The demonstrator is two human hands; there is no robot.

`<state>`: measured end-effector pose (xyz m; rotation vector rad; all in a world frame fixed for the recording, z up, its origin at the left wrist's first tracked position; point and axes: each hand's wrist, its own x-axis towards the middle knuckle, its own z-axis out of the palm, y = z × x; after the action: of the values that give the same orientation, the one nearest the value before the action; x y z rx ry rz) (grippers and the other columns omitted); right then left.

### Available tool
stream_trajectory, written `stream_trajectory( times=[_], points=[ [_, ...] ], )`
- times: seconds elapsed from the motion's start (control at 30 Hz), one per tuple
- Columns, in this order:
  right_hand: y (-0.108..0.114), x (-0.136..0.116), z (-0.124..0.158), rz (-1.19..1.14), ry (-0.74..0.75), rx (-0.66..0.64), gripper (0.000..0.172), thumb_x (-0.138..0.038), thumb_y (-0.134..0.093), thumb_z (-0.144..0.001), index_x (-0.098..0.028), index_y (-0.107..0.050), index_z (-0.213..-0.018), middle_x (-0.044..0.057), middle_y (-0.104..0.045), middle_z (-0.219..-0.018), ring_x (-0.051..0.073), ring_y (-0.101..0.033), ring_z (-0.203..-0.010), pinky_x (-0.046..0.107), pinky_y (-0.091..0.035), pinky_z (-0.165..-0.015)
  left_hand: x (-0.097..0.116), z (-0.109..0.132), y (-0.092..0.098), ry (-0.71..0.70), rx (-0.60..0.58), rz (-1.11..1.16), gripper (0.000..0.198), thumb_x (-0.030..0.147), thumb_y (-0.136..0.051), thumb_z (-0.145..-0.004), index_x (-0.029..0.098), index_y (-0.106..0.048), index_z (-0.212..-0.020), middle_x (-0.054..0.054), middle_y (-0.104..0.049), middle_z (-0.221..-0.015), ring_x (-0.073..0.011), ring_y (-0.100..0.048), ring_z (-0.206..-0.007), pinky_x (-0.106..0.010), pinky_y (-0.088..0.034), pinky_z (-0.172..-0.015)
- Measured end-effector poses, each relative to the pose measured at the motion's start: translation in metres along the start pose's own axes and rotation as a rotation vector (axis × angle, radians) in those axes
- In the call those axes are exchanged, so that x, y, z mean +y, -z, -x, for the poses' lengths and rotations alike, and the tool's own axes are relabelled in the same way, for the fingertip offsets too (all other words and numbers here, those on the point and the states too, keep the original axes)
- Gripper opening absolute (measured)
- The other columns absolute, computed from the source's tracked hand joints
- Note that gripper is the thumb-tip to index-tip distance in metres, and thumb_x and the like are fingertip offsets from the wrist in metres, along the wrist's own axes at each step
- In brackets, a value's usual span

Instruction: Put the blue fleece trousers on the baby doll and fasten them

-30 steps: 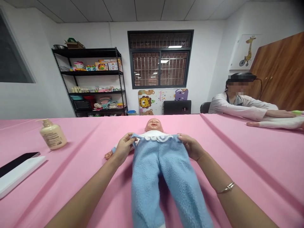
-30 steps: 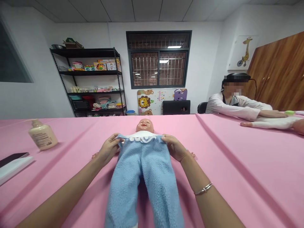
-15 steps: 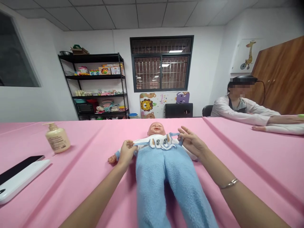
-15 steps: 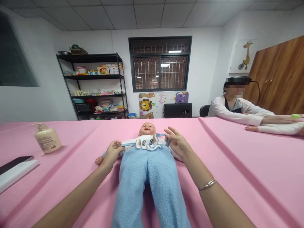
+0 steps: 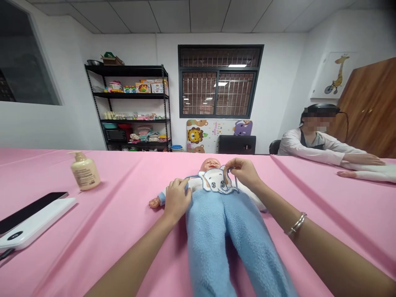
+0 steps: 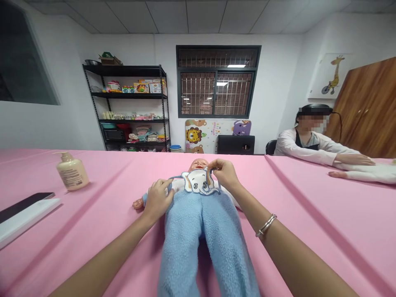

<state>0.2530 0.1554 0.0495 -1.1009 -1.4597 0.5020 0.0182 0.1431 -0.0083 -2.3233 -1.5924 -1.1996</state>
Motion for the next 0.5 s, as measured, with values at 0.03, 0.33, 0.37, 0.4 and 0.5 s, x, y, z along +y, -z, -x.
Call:
stream_trajectory(
  times=[0.03, 0.33, 0.37, 0.4, 0.5],
  points=[
    [0.001, -0.003, 0.004, 0.080, 0.040, 0.000, 0.027, -0.003, -0.041, -0.053, -0.014, -0.062, -0.064, 0.003, -0.064, -0.069, 0.016, -0.057, -0.068, 0.029, -0.042, -0.068, 0.002, 0.000, 0.002, 0.009, 0.013, -0.032, 0.036, 0.018, -0.047, -0.079, 0.017, -0.054, -0.114, -0.010, -0.055, -0.095, -0.0273, -0.049, -0.091, -0.036, -0.034, -0.076],
    [0.002, -0.008, 0.020, 0.716, 0.185, -0.092, 0.037, 0.003, -0.038, -0.062, -0.018, -0.067, -0.069, 0.002, -0.066, -0.078, 0.018, -0.054, -0.081, 0.026, -0.039, -0.074, 0.021, 0.008, -0.003, 0.209, -0.058, 0.494, 0.009, 0.023, -0.047, -0.081, 0.017, -0.045, -0.088, -0.003, -0.052, -0.073, -0.0202, -0.053, -0.070, -0.030, -0.039, -0.066],
    [0.002, -0.007, 0.018, 0.761, 0.112, -0.161, 0.037, 0.004, -0.039, -0.062, -0.017, -0.068, -0.072, 0.002, -0.066, -0.080, 0.017, -0.055, -0.081, 0.025, -0.039, -0.073, 0.022, 0.009, -0.006, 0.174, -0.010, 0.513, 0.009, 0.017, -0.045, -0.080, 0.017, -0.044, -0.089, -0.005, -0.053, -0.083, -0.0204, -0.053, -0.081, -0.031, -0.041, -0.074],
    [0.001, -0.007, 0.016, 0.791, 0.031, -0.232, 0.036, 0.004, -0.041, -0.062, -0.016, -0.068, -0.074, 0.003, -0.066, -0.080, 0.016, -0.057, -0.079, 0.023, -0.040, -0.071, 0.023, 0.010, -0.009, 0.150, 0.032, 0.517, 0.013, 0.013, -0.043, -0.079, 0.016, -0.043, -0.092, -0.007, -0.051, -0.092, -0.0210, -0.052, -0.091, -0.033, -0.040, -0.082],
    [-0.003, -0.009, 0.008, 0.832, -0.120, -0.346, 0.024, -0.003, -0.050, -0.064, -0.014, -0.068, -0.075, 0.006, -0.067, -0.079, 0.018, -0.060, -0.075, 0.023, -0.041, -0.067, 0.025, 0.012, -0.015, 0.144, 0.064, 0.511, 0.023, 0.010, -0.041, -0.078, 0.014, -0.040, -0.100, -0.012, -0.045, -0.104, -0.0246, -0.042, -0.110, -0.042, -0.034, -0.096]
  ],
)
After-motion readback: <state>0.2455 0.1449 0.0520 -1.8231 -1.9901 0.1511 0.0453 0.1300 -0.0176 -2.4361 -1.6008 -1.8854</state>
